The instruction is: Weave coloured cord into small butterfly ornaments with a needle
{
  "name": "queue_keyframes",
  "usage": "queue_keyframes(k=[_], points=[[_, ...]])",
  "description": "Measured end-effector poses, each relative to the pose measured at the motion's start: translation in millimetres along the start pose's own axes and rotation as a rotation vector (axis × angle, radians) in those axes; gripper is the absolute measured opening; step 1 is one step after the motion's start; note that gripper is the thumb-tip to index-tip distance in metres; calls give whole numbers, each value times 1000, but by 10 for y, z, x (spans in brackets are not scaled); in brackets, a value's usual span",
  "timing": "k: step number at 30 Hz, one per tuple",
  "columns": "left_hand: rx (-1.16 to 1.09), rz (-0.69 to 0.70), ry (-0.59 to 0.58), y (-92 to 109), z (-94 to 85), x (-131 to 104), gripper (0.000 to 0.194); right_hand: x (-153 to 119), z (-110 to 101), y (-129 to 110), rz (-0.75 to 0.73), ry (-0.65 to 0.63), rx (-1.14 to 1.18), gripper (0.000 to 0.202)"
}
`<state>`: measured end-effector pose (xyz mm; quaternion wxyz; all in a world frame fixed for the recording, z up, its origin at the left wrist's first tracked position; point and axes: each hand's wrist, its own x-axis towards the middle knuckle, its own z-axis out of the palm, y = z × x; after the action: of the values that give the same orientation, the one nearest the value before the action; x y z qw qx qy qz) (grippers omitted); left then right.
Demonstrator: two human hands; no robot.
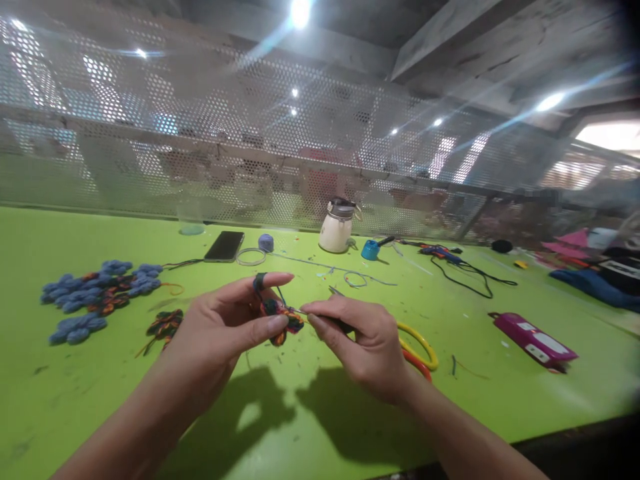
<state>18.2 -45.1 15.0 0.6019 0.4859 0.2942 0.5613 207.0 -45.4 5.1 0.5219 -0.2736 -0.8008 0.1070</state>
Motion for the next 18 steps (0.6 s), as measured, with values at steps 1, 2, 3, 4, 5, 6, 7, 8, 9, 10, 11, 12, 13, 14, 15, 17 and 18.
queue_keyframes(k=[1,2,3,4,5,6,7,8,9,10,11,12,13,14,15,17,18], points=[[5,4,0,2,-4,-4,37,0,-2,-10,7,-3,1,14],[8,6,-5,2,-8,-7,37,0,-2,-20,14,-7,4,14],[11,9,-11,1,-13,-9,37,1,-2,-30,21,-10,5,14],[13,9,-15,-2,-17,-10,38,1,-1,-39,25,-12,8,14],[13,10,-16,-5,-20,-10,38,1,0,-47,30,-14,10,14],[13,11,-17,-8,-22,-9,38,0,1,-53,33,-15,12,14],[10,13,-17,-10,-22,-7,38,0,1,-58,35,-14,11,14],[7,16,-16,-12,-20,-4,38,-1,0,-60,36,-12,10,14],[5,16,-14,-13,-18,-2,38,-1,-1,-61,37,-8,7,14],[3,15,-12,-13,-16,0,38,-2,-3,-59,36,-6,3,14],[3,12,-11,-12,-14,2,38,-2,-5,-57,36,-5,0,14],[3,9,-9,-10,-13,2,38,-2,-6,-54,36,-4,-3,14],[2,9,-8,-8,-11,1,38,-2,-7,-50,37,-6,-6,14],[3,7,-6,-6,-11,0,38,-2,-8,-47,37,-8,-9,14],[3,6,-5,-4,-11,-1,38,-2,-8,-44,36,-10,-10,14],[2,2,-2,1,-13,-3,37,-3,-7,-40,30,-14,-9,14],[0,-1,-3,4,-16,-4,37,-3,-8,-38,28,-18,-9,15]])
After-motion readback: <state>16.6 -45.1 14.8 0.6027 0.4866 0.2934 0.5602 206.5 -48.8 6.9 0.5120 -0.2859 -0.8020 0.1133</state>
